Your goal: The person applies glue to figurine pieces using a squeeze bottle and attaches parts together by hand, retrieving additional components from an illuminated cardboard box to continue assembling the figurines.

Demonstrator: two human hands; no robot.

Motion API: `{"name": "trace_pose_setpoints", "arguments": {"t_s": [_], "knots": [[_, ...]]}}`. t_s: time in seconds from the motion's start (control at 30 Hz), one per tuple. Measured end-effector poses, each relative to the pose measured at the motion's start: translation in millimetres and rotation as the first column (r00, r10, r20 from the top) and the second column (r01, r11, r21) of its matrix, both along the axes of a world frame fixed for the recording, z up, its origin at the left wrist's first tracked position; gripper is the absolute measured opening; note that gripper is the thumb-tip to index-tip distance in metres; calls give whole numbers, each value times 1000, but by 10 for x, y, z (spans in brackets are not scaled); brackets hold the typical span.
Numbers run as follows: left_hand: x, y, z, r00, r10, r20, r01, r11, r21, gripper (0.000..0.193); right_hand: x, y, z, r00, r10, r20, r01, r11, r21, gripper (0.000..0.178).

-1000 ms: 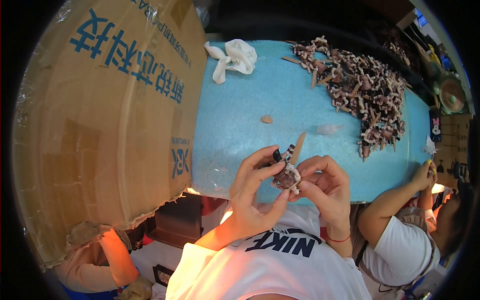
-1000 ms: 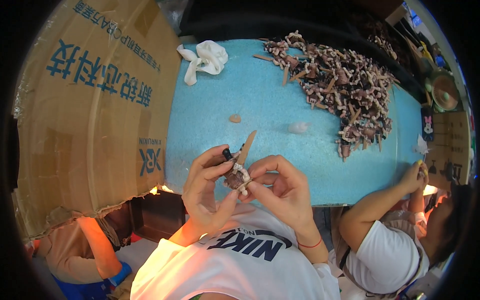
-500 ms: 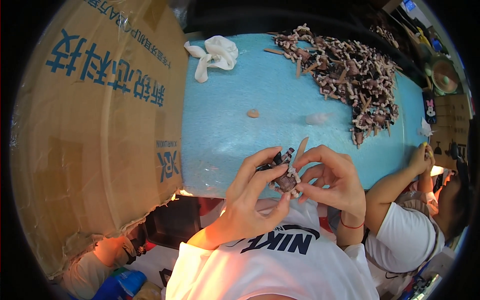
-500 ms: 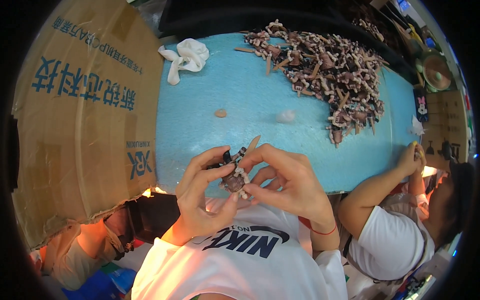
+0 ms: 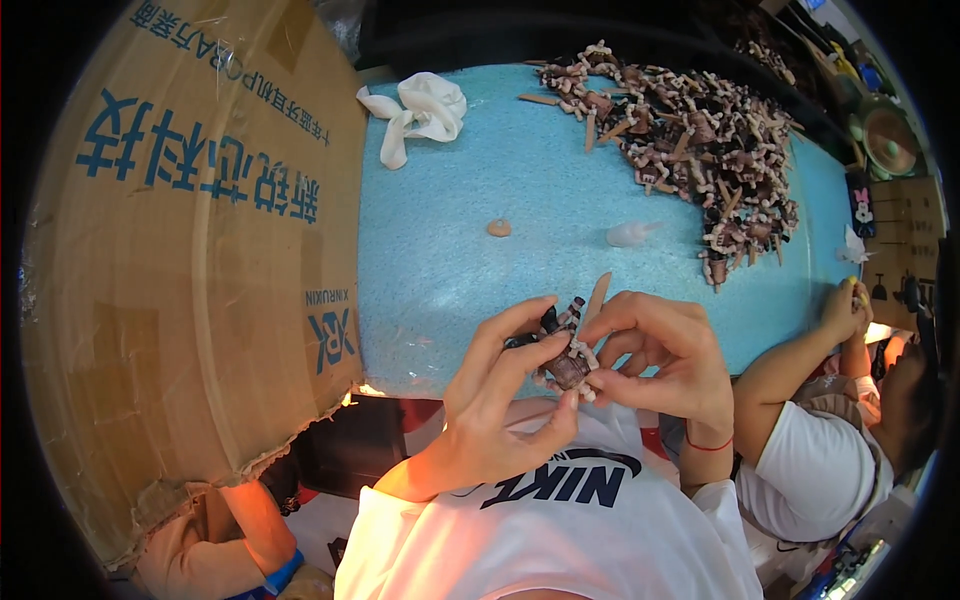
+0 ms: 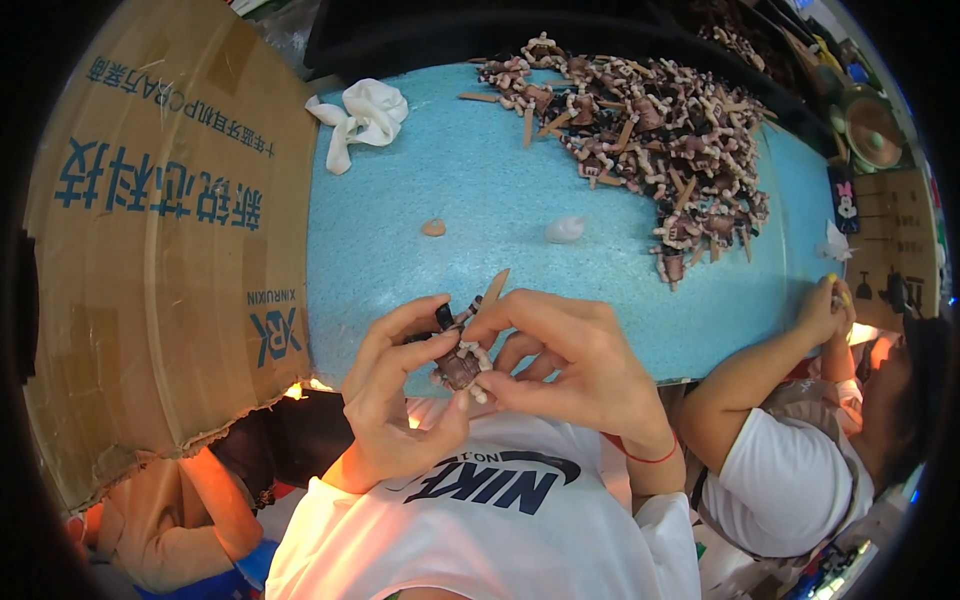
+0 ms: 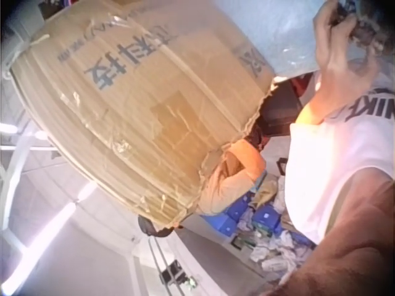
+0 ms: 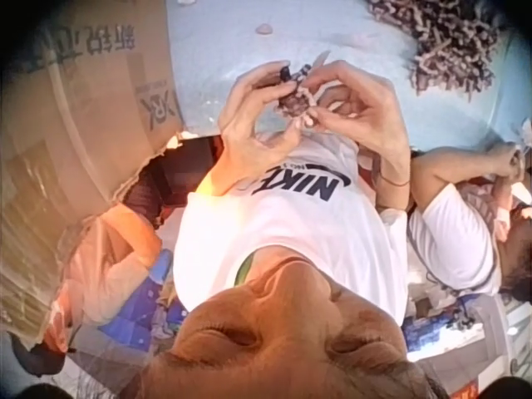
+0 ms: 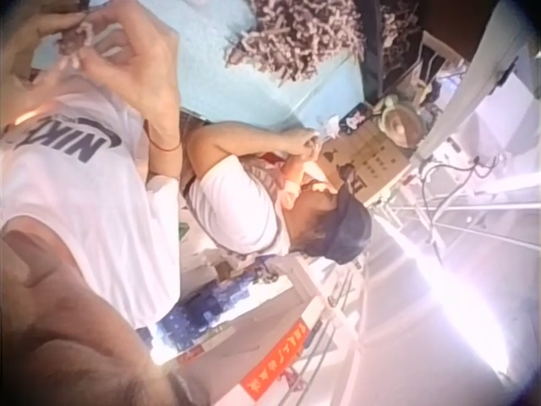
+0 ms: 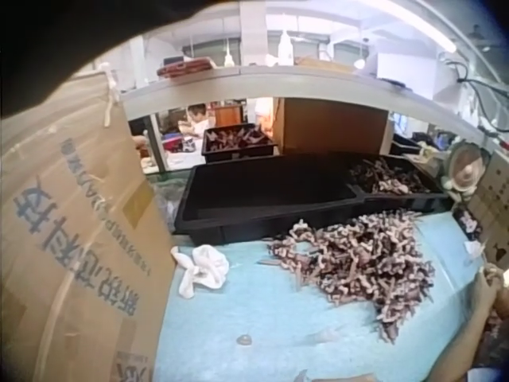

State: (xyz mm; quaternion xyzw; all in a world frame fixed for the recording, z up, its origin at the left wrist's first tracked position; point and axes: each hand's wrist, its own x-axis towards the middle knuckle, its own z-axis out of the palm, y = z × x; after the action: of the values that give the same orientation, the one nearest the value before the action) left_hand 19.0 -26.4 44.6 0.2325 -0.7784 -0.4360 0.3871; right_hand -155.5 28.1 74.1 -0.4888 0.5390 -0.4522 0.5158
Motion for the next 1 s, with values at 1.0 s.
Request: {"name": "trace_pose_setpoints", "arguments": {"t_s": [1.0], "knots": [[-23,-96,68,999,-31,16,30,998,63,35,13,-54,34,996,14,-85,-18,999,-42,35]]}}
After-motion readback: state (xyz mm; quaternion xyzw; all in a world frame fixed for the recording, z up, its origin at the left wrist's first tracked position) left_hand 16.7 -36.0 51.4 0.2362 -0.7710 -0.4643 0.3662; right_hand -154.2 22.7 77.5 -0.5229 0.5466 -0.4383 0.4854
